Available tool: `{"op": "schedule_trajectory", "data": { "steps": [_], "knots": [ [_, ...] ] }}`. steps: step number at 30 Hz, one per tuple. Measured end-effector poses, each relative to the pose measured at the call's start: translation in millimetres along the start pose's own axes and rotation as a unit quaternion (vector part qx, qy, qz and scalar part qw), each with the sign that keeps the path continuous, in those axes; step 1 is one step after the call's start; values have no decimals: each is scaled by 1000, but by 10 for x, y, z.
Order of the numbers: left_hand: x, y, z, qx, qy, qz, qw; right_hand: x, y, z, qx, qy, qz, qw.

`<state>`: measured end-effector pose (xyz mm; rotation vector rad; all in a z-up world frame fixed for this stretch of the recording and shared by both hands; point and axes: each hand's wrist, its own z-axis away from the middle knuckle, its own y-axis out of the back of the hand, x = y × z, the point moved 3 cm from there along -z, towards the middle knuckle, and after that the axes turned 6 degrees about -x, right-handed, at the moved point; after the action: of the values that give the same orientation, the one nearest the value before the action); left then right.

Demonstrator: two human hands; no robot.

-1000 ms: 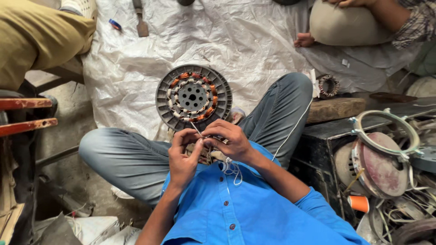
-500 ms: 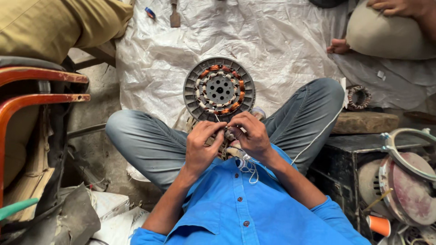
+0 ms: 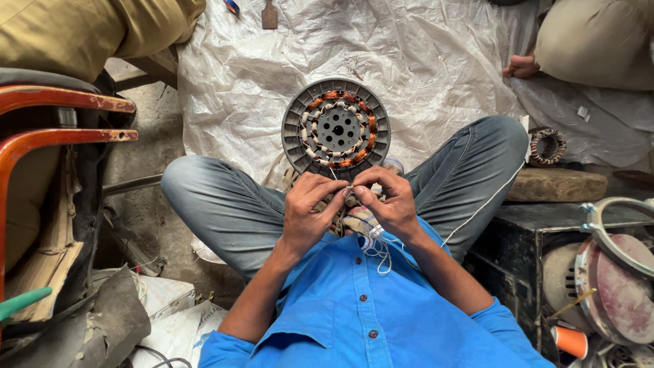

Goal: The person sits cross-legged on the floor and ties white string around copper windings on a motor stator. They repeatedly wrap, knot, and trim the string to secure the windings, using scissors to cut excess string.

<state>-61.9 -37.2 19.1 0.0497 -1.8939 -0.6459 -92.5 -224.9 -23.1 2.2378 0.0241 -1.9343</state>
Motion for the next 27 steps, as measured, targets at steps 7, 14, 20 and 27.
{"op": "schedule_trajectory", "data": {
  "steps": [7, 14, 20, 27],
  "knots": [
    [-27, -8, 14, -2, 1, 4, 1000, -342, 155, -116, -9, 161, 169, 972],
    [-15, 2, -21, -29, -2, -22, 999, -450, 75, -196, -63, 227, 323, 916],
    [27, -8, -14, -13, -9, -31, 999, -343, 31, -186, -34, 195, 302, 932],
    [17, 19, -55, -9, -5, -12, 1000, -534, 981, -223, 87, 228, 534, 809]
  ]
}}
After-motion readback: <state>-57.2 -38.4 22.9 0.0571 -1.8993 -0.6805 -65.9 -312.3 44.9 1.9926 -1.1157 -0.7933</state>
